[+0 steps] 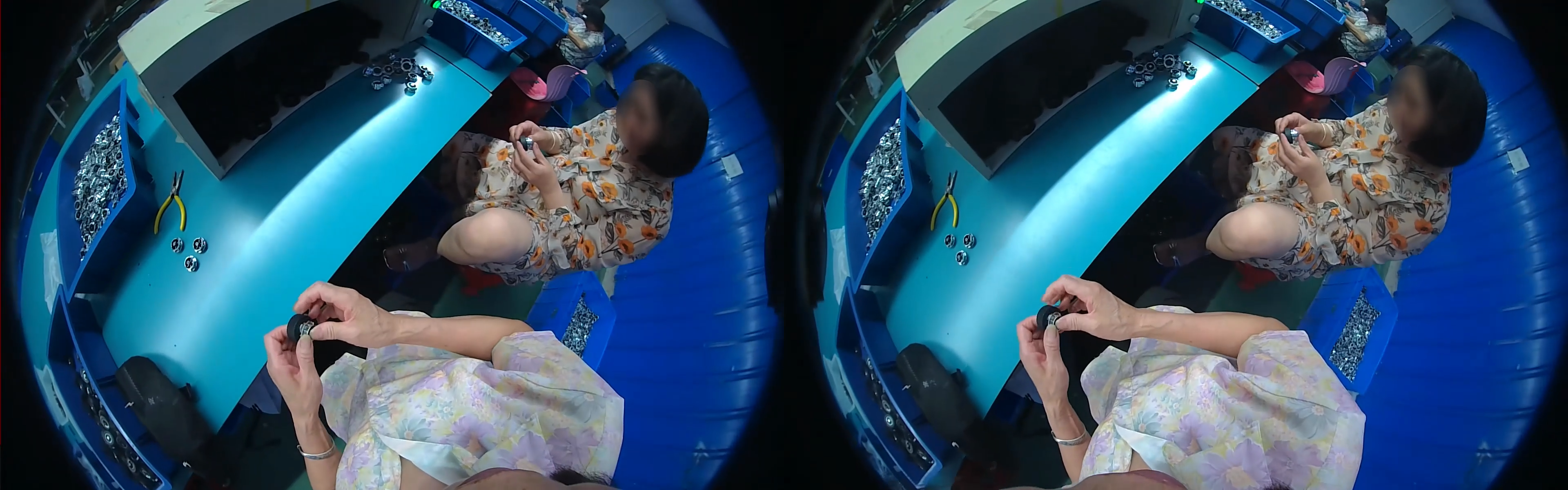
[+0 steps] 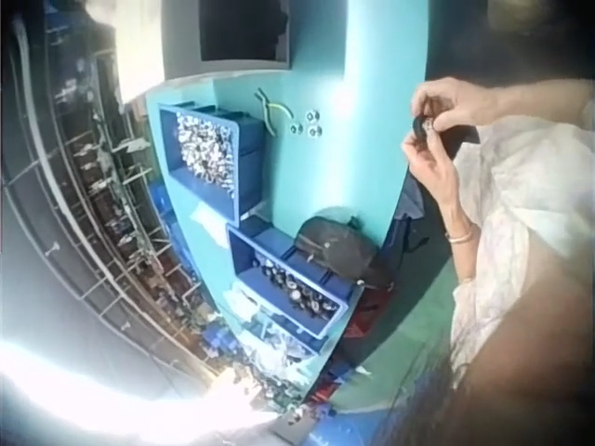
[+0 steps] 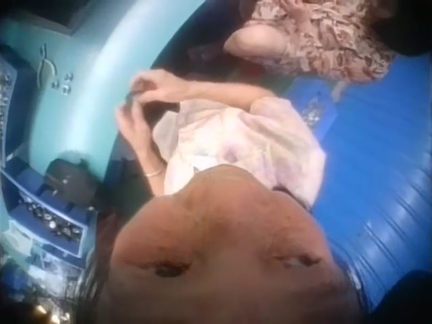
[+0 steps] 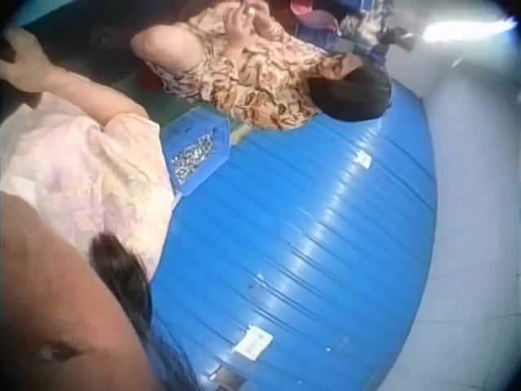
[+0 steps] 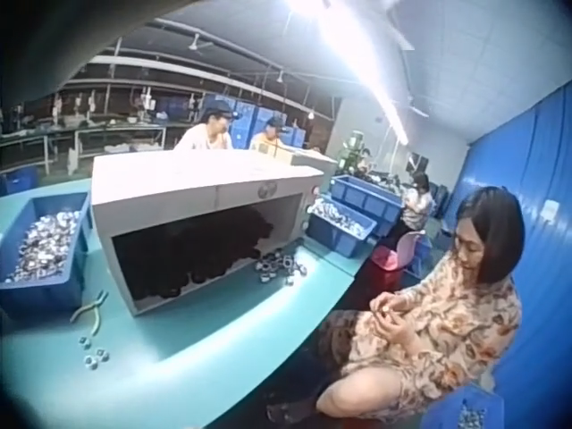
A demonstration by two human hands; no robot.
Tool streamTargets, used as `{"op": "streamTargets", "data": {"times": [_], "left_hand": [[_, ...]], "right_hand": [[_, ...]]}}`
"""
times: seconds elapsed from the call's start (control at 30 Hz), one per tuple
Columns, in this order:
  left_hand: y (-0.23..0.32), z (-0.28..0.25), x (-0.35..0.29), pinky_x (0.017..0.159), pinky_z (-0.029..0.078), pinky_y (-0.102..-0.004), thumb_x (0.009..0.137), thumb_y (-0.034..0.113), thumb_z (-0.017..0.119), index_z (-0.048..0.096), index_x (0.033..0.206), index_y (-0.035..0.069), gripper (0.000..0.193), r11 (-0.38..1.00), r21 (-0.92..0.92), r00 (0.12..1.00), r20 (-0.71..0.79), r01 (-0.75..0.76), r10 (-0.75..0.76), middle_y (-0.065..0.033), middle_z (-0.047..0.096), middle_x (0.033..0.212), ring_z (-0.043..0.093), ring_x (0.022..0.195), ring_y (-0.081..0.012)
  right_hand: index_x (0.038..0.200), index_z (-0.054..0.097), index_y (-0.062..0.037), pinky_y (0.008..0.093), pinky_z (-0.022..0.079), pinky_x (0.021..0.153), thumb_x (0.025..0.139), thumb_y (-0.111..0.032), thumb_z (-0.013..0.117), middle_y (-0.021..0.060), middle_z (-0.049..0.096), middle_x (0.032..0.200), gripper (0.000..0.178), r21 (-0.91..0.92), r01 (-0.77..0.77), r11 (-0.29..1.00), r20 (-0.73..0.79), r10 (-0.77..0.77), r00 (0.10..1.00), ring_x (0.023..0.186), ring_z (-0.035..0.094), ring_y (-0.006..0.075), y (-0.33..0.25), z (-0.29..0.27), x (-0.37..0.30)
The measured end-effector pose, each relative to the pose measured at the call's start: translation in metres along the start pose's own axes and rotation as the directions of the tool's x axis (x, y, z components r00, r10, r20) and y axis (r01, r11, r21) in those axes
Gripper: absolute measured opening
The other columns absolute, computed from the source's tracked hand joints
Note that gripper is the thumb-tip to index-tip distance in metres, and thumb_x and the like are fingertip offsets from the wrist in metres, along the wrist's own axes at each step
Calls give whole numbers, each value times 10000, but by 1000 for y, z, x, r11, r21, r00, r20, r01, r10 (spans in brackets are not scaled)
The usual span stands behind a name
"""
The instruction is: Assembling small mechanical components by inserting rings into plastic housings on a production line.
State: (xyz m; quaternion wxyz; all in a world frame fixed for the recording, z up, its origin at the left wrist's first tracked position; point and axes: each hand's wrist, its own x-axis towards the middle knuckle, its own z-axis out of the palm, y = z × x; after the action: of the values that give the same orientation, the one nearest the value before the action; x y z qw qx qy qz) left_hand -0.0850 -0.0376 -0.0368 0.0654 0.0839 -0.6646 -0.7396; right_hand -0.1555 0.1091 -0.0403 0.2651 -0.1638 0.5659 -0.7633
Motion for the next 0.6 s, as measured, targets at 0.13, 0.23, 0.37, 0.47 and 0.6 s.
{"op": "streamTargets", "data": {"times": [0.13, 0.23, 0.37, 0.47, 0.6], "left_hand": [[8, -4, 6, 743, 434, -222, 957, 162, 581, 479, 1072, -28, 245, 994, 110, 1000, 14, -4, 2, -54, 556, 955, 527, 837, -94], [11, -4, 5, 736, 452, -242, 966, 175, 564, 481, 1091, -39, 261, 984, 176, 1000, -1, -21, 21, -67, 565, 953, 538, 836, -108], [12, -3, -2, 745, 467, -254, 969, 182, 556, 490, 1101, -44, 270, 965, 260, 999, -10, -40, 44, -76, 553, 974, 545, 847, -120], [12, -2, -8, 755, 478, -259, 963, 188, 566, 500, 1120, -47, 290, 896, 417, 986, 10, -153, 164, -82, 535, 1011, 555, 868, -129], [17, 5, -23, 774, 481, -252, 960, 191, 574, 506, 1140, -48, 307, 954, 256, 988, 37, -157, 152, -74, 518, 1043, 565, 895, -128]], "right_hand": [[1158, 551, -28, 278, 476, 847, 864, -81, 667, 60, 496, 1110, 321, -45, -6, 999, 93, 10, 996, 956, 520, 133, 4, -5, 11], [1167, 563, -41, 268, 471, 820, 874, -84, 656, 60, 487, 1100, 311, -66, 54, 996, 121, -45, 992, 930, 511, 133, 10, -6, 14], [1139, 598, -64, 259, 459, 790, 877, -84, 654, 55, 476, 1076, 269, -52, 152, 987, 140, -143, 980, 906, 497, 130, 9, -1, 9], [1104, 625, -78, 252, 442, 769, 875, -73, 655, 51, 470, 1051, 231, -90, 257, 962, 142, -243, 960, 898, 488, 125, 4, 3, -1], [1068, 652, -91, 253, 426, 756, 863, -63, 667, 47, 466, 1025, 207, -92, 337, 937, 119, -326, 938, 899, 479, 134, 3, 5, -17]]}}
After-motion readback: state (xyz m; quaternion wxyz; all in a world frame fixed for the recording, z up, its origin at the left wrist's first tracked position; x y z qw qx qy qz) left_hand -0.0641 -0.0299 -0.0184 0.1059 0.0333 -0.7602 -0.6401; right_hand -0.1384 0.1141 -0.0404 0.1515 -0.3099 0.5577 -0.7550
